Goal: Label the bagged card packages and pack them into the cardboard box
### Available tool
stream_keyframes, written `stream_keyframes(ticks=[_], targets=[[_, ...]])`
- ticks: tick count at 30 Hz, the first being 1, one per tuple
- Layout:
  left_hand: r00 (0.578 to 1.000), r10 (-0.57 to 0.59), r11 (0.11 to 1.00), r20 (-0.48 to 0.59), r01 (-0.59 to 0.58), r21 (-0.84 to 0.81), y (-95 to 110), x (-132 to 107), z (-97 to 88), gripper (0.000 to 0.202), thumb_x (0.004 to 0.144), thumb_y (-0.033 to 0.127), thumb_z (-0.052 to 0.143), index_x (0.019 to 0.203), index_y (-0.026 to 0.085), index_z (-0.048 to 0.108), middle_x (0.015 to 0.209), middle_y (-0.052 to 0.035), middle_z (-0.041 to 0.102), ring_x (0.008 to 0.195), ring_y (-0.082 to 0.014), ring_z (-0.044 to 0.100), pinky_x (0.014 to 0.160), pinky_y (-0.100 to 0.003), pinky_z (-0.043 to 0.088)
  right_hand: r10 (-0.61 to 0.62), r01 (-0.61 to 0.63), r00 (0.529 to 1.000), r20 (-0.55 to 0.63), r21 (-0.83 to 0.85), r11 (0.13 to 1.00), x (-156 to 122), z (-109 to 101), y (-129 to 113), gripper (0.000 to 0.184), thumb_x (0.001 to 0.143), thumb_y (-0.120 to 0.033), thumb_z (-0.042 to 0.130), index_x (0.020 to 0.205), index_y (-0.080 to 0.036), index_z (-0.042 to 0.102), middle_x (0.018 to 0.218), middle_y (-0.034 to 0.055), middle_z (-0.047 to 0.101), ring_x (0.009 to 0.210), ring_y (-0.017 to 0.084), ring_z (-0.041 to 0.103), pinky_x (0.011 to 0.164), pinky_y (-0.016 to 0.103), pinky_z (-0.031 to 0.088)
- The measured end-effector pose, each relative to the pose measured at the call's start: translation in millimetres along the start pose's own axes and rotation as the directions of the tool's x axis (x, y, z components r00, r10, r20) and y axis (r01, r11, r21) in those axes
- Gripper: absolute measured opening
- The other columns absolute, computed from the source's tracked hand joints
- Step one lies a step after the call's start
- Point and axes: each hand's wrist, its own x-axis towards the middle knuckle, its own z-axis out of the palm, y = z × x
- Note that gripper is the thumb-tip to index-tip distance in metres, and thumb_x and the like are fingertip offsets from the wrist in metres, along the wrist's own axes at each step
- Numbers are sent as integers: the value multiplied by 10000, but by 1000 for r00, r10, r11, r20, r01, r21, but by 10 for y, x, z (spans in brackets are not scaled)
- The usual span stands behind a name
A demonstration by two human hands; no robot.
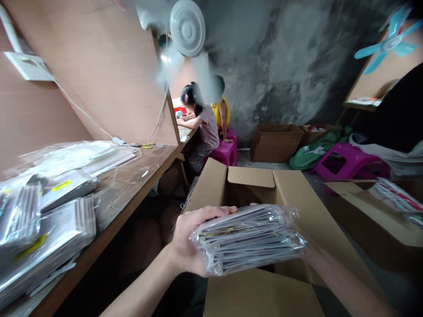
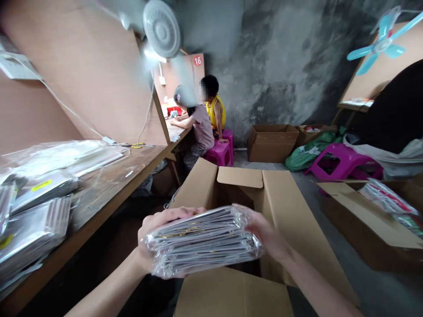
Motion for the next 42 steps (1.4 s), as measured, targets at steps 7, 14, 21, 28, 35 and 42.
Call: stream_keyframes(ticks=[7,14,21,28,35,42], targets=[[998,41,999,37,-42,8,-91,-36,7,780,636,487,948,1336,256,693,1199,-80,816,1079,-338,805,961,-371,680,-403,695,718,568,-620,365,-103,-7,-41,1156,875,-414,835,1723,-347,52,1809,97,85,1651,376,185,1307,651,270],[999,38,999,-9,-38,-31,-56,-73,-39,897,551,466,1014,1355,240,685,1230,-88,804,1154,-365,776,1019,-400,661,-453,778,623,638,-568,269,-98,215,-85,941,946,-280,766,1705,-294,209,1728,92,368,1594,301,371,1328,521,333],[999,-18,998,-41,15,-65,22,-100,-124,731,667,385,989,1331,233,726,1209,-86,816,1140,-357,782,1012,-396,668,-469,827,558,684,-503,251,-116,304,-121,917,984,-267,693,1718,-295,145,1745,87,333,1600,298,361,1327,536,334],[997,-73,995,-36,70,-68,97,-88,-143,570,764,287,931,1306,284,753,1182,-58,828,1116,-356,792,991,-432,683,-464,835,549,695,-485,262,-157,312,-102,921,1004,-261,662,1725,-273,89,1762,107,283,1614,305,327,1331,554,317],[995,-78,985,-69,66,-159,17,-167,-144,523,834,487,841,1311,288,759,1231,-53,813,1156,-342,777,1043,-428,656,-430,845,533,729,-488,220,-184,343,-161,903,1012,-253,629,1721,-270,69,1760,126,279,1626,277,302,1316,515,348],[993,-112,980,-42,104,-170,37,-190,-200,554,815,563,831,1288,281,774,1233,-83,810,1182,-377,759,1051,-478,641,-398,840,532,747,-524,139,-247,416,-257,955,992,-203,619,1719,-230,1,1744,190,286,1633,278,281,1304,517,364]])
